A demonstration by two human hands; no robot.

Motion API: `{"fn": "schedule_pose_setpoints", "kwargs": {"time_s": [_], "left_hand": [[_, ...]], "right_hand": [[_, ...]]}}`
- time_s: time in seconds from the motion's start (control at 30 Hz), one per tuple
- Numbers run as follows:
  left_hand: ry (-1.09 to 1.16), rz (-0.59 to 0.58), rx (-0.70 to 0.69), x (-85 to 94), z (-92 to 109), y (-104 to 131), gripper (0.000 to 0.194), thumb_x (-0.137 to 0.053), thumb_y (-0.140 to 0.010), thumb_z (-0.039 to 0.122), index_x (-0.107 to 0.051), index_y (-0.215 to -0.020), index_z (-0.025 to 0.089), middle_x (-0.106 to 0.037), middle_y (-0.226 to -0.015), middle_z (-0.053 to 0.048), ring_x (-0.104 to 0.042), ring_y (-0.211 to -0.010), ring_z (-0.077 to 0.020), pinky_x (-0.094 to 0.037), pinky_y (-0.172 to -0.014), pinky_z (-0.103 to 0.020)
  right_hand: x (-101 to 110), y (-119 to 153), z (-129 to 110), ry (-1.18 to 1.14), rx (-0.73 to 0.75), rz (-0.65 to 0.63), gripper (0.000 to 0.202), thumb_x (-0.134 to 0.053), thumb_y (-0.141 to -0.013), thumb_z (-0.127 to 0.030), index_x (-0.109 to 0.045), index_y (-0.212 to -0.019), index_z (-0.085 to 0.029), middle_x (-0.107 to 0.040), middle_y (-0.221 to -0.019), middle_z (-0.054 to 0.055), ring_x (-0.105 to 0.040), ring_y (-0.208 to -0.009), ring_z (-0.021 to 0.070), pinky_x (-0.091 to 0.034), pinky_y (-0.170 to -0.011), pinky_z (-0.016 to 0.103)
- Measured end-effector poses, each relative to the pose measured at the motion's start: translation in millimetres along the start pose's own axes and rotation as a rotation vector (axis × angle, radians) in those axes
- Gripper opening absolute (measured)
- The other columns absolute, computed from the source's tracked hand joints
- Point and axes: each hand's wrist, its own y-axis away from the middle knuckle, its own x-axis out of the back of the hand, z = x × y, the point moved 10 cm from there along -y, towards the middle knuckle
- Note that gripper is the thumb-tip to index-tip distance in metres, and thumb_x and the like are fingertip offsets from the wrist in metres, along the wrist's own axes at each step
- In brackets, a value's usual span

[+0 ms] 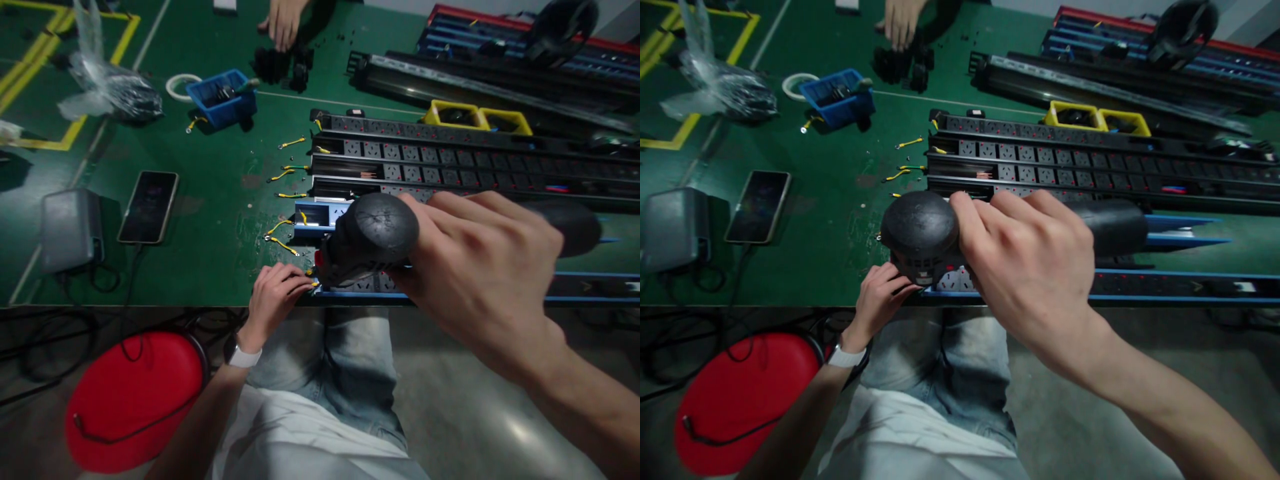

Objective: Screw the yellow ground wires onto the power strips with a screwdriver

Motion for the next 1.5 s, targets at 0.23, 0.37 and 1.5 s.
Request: {"fn": "schedule_pose_setpoints", "kwargs": {"time_s": [0.23,0.37,1.5], "left_hand": [[0.000,-0.006,-0.005,-0.9,-0.7,0.7,0.026,-0.059,-0.096,0.041,-0.077,-0.091,0.023,-0.067,-0.084,-0.004,-0.057,-0.085,-0.0167,-0.033,-0.072,-0.033],[0.004,-0.011,-0.003,-0.1,0.3,-0.2,0.026,-0.059,-0.096,0.040,-0.077,-0.090,0.022,-0.067,-0.084,-0.005,-0.056,-0.084,-0.0169,-0.033,-0.072,-0.032],[0.009,-0.009,0.020,-0.4,-1.1,-2.6,0.025,-0.060,-0.095,0.040,-0.077,-0.090,0.023,-0.069,-0.087,-0.003,-0.058,-0.085,-0.0153,-0.034,-0.073,-0.033]], "right_hand": [[-1.5,0.3,1.1,-0.023,-0.019,-0.023,0.012,-0.047,-0.092,-0.024,-0.058,-0.095,-0.020,-0.057,-0.069,0.001,-0.049,-0.066,0.0203,-0.030,-0.065,0.033],[-0.8,0.2,0.6,-0.008,-0.019,-0.022,0.011,-0.050,-0.092,-0.026,-0.058,-0.095,-0.020,-0.056,-0.069,0.000,-0.049,-0.066,0.0206,-0.030,-0.065,0.033],[-0.2,1.3,1.1,0.022,-0.007,0.004,0.006,-0.050,-0.091,-0.024,-0.055,-0.087,-0.023,-0.051,-0.064,0.000,-0.047,-0.064,0.0226,-0.030,-0.063,0.033]]}}
